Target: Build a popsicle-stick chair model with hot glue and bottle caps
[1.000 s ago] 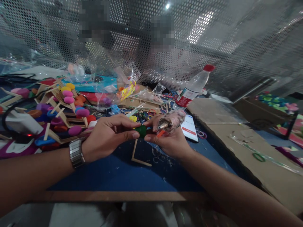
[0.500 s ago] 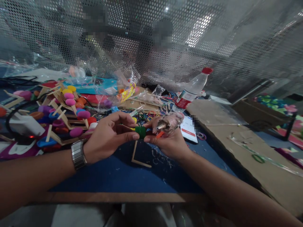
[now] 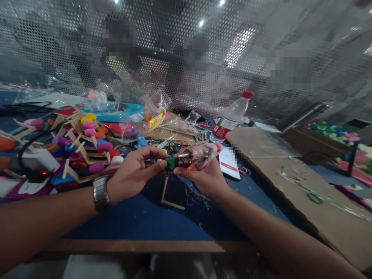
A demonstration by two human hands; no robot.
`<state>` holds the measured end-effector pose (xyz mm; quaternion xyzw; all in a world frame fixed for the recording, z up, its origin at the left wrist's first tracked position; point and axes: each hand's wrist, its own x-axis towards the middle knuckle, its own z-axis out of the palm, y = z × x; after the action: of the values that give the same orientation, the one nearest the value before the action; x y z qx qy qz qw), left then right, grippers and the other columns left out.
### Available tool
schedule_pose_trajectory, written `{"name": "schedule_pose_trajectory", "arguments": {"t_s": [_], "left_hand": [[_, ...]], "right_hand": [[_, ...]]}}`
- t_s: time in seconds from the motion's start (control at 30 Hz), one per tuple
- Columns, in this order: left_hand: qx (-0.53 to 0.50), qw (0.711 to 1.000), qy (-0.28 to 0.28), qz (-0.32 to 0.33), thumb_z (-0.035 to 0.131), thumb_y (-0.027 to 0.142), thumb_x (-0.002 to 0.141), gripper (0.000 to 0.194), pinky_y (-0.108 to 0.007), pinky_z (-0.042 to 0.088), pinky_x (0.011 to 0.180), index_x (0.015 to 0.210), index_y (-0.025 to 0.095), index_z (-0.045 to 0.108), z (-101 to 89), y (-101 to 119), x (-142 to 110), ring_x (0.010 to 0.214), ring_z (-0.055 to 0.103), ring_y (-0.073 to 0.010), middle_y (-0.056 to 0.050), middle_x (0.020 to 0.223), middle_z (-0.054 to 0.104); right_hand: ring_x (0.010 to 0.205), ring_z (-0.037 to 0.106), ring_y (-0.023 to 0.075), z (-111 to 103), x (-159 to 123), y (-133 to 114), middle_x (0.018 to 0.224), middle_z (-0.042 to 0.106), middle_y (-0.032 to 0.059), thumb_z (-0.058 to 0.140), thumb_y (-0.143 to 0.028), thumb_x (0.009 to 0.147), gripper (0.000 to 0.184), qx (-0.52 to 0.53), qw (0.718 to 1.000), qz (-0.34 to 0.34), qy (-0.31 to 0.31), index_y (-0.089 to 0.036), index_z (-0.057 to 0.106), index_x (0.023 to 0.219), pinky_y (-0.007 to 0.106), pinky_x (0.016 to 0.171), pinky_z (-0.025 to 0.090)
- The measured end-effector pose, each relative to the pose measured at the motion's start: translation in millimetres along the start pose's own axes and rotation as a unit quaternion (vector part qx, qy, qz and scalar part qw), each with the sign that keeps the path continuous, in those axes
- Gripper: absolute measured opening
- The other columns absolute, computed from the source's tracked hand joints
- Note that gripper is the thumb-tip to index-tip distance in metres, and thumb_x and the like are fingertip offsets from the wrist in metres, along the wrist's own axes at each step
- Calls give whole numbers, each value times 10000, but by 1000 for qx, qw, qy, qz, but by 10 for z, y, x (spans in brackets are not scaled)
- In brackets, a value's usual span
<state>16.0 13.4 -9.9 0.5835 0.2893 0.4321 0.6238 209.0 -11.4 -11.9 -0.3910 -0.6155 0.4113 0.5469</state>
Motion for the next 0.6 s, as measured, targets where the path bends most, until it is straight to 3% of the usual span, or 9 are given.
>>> {"name": "schedule_pose_trajectory", "arguments": {"t_s": [0.23,0.4,0.5,0.6], "left_hand": [[-3,995,-28,-97,853,262,712,436,-259,512,697,1062,185,604,21,1,-23,764,676,-152,-6,904,704],[-38,995,-17,-88,842,323,740,362,-251,525,692,980,147,636,30,29,-10,748,659,-145,-29,886,713],[-90,992,-9,-84,831,371,757,388,-279,552,766,998,138,636,18,20,-15,806,676,-162,-59,947,715],[-157,983,-13,-95,817,359,778,403,-306,574,774,1066,156,621,6,15,-27,817,699,-178,-78,994,726]], "right_hand": [[796,701,226,37,15,36,770,716,16,889,-387,618,303,3,1000,-7,-8,-243,680,784,406,828,594],[831,700,237,57,3,-1,845,730,48,887,-382,620,318,21,999,22,-24,-223,692,814,409,848,585],[789,688,232,57,-3,1,837,723,54,888,-414,602,377,37,998,49,-22,-220,682,850,398,770,595],[595,605,164,46,-2,51,676,648,-1,885,-433,594,385,30,997,69,5,-212,647,800,328,598,566]]}}
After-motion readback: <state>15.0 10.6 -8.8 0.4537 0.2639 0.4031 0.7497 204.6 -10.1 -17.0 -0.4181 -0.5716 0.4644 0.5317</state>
